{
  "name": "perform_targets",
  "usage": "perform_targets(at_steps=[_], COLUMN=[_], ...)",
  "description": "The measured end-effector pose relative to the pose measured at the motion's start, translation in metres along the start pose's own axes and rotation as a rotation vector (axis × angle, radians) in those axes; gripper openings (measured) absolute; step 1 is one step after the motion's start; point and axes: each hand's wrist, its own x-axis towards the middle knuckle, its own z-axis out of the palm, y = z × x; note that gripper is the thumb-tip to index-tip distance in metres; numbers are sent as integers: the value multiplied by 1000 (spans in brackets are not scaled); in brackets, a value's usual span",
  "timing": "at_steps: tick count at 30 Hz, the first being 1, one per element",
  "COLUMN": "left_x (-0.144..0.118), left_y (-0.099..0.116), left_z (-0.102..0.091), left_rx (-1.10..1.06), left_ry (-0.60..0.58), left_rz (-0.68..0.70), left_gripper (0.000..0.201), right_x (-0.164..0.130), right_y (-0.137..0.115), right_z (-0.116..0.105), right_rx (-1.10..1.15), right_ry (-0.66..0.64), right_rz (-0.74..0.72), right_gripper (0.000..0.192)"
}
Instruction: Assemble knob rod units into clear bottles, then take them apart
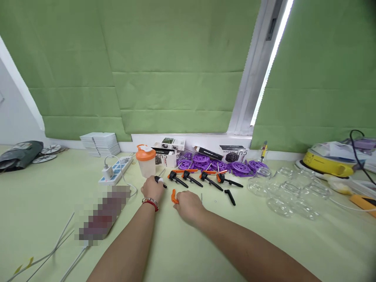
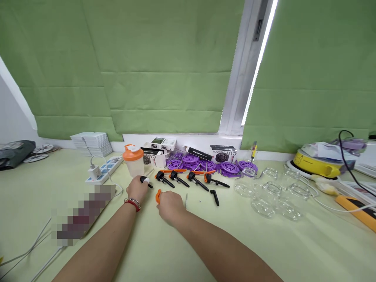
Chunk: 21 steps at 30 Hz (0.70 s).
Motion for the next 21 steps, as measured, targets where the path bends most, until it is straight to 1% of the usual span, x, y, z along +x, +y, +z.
perform_targets(at_steps=[2, 5, 6, 8, 9, 11, 12, 14, 16, 18, 21], left_x=[-2, -8, -11, -19, -25, -39, -47, -64, -80, -92, -104], left_y=[1, 6, 10, 20, 26, 38, 43, 53, 60, 65, 70], left_z=[-3, -5, -5, -3, -2, 1, 3, 6, 7, 7, 7], left_rx=[-89, -268, -338, -478, -536, -650, -705, -843, -880, -892, -937], left_ry=[23, 43, 31, -32, -74, -208, -294, -547, -700, -792, -857], left_rz=[-17, -3, 18, 88, 130, 214, 248, 282, 280, 285, 301], left_gripper=[22, 29, 31, 35, 37, 38, 37, 38, 36, 34, 31], right_x=[-3, -6, -9, -17, -22, -36, -43, -57, -67, -72, -72], right_y=[7, 27, 36, 58, 70, 94, 106, 128, 142, 150, 150], right_z=[-4, -18, -25, -39, -45, -53, -55, -54, -50, -49, -52], right_rx=[126, 482, 631, 900, 1011, 1184, 1248, 1345, 1410, 1433, 1417], right_ry=[-8, -13, -12, -3, 0, -1, 9, 41, 78, 101, 111], right_rz=[32, 10, -10, -39, -46, -22, -17, -28, -25, -1, 20], right_gripper=[10, 14, 15, 19, 22, 29, 32, 37, 41, 44, 46])
